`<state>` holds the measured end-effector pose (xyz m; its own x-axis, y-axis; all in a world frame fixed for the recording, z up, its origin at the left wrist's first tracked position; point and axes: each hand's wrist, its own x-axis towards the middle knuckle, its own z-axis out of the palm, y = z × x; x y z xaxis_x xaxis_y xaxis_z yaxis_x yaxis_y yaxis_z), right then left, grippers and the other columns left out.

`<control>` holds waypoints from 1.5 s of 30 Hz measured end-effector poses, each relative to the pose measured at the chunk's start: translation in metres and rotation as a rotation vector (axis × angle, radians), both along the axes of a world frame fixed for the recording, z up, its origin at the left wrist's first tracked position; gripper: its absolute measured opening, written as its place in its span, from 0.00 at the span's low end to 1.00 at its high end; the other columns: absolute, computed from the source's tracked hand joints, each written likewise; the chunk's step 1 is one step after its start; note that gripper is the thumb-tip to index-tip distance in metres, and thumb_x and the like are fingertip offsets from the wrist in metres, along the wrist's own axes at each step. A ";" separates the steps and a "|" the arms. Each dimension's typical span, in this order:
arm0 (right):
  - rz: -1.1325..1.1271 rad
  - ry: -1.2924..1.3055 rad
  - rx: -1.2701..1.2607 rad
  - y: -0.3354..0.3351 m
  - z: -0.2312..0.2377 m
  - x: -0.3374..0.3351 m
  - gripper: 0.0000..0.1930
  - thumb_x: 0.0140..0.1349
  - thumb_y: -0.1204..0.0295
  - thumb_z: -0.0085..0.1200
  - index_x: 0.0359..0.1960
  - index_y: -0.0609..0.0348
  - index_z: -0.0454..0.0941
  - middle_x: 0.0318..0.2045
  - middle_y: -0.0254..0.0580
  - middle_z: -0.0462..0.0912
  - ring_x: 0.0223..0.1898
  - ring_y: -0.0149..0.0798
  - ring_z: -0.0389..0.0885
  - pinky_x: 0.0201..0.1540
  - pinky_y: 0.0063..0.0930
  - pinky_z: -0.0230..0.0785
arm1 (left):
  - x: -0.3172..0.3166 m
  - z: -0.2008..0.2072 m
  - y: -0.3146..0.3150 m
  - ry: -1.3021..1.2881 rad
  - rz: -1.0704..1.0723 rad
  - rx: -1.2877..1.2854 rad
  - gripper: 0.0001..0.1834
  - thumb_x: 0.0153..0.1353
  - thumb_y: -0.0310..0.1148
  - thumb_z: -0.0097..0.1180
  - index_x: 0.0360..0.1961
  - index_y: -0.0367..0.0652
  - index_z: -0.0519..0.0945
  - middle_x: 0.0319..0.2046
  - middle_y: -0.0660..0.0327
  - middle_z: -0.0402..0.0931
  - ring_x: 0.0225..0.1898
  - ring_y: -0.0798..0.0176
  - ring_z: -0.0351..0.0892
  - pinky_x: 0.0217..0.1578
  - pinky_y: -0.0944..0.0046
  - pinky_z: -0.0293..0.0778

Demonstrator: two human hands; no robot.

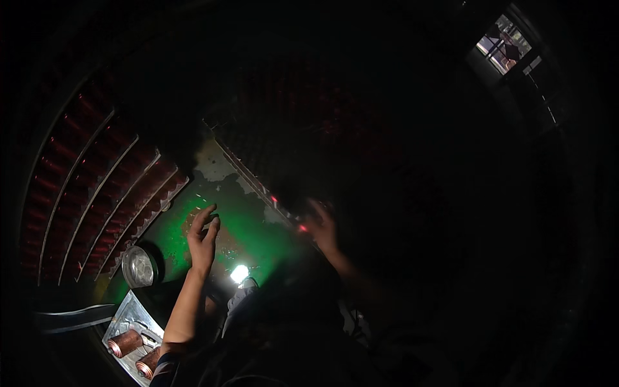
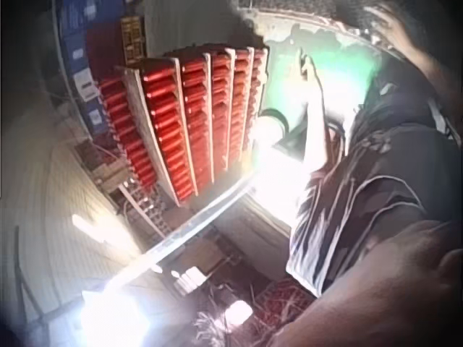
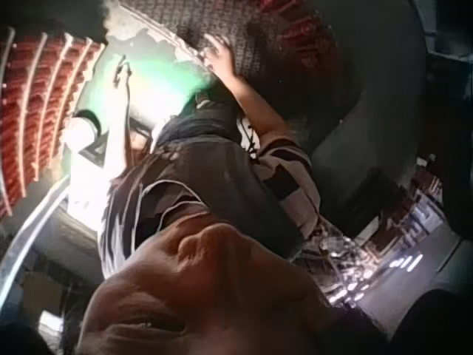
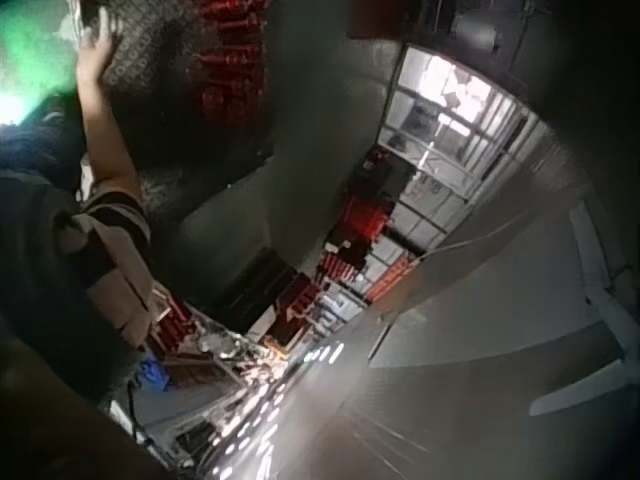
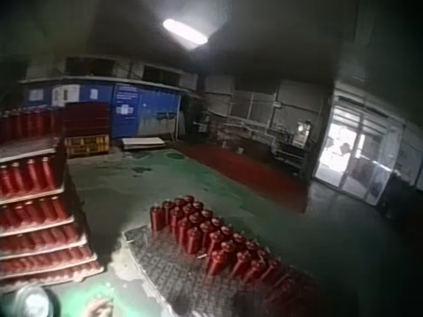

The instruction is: The person repeatedly picks up red metallic cylinders from a rack and places them into a metal tray with circular indentations. The person handles the cylinders one or two at a time, filling the tray and then moving to a new tray.

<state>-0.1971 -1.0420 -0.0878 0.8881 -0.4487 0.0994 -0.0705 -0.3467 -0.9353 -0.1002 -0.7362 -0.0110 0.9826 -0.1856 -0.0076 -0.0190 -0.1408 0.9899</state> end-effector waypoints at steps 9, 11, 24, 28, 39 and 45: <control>-0.356 0.174 -0.503 -0.233 -0.032 0.023 0.30 0.60 0.66 0.64 0.67 0.42 0.72 0.63 0.57 0.71 0.63 0.58 0.69 0.62 0.50 0.65 | 0.180 -0.090 -0.316 -0.539 -0.500 0.483 0.29 0.60 0.38 0.64 0.64 0.57 0.75 0.69 0.51 0.63 0.63 0.42 0.69 0.61 0.48 0.70; -0.358 0.248 -0.561 -0.260 -0.042 0.056 0.32 0.59 0.63 0.65 0.68 0.39 0.71 0.65 0.63 0.67 0.64 0.64 0.66 0.65 0.55 0.62 | 0.209 -0.113 -0.370 -0.570 -0.563 0.549 0.32 0.59 0.40 0.65 0.66 0.63 0.73 0.72 0.51 0.57 0.64 0.35 0.64 0.64 0.42 0.67; -0.640 0.485 -0.653 -0.348 -0.129 0.197 0.31 0.56 0.59 0.67 0.63 0.28 0.74 0.70 0.62 0.54 0.67 0.68 0.58 0.64 0.56 0.62 | 0.273 -0.202 -0.468 -0.634 -0.670 0.507 0.33 0.49 0.34 0.71 0.58 0.71 0.79 0.70 0.49 0.56 0.67 0.36 0.59 0.64 0.42 0.68; -0.710 0.448 -0.666 -0.321 -0.121 0.178 0.30 0.54 0.64 0.68 0.61 0.28 0.76 0.68 0.58 0.58 0.63 0.63 0.63 0.62 0.53 0.66 | 0.277 -0.210 -0.446 -0.578 -0.709 0.474 0.32 0.50 0.35 0.71 0.58 0.72 0.80 0.68 0.54 0.59 0.65 0.41 0.62 0.61 0.48 0.71; -0.356 0.106 -0.291 -0.183 -0.045 0.068 0.25 0.60 0.73 0.62 0.60 0.61 0.76 0.55 0.52 0.78 0.56 0.51 0.74 0.66 0.43 0.59 | 0.185 -0.089 -0.119 -0.092 -0.049 0.044 0.28 0.58 0.31 0.68 0.61 0.45 0.79 0.61 0.52 0.70 0.66 0.51 0.66 0.68 0.54 0.58; -0.122 0.100 0.612 -0.015 0.056 0.150 0.25 0.71 0.69 0.51 0.69 0.47 0.67 0.62 0.46 0.71 0.59 0.46 0.74 0.59 0.47 0.70 | 0.095 0.023 0.085 -0.066 0.523 0.030 0.29 0.69 0.42 0.54 0.69 0.46 0.70 0.70 0.56 0.65 0.68 0.61 0.64 0.68 0.61 0.58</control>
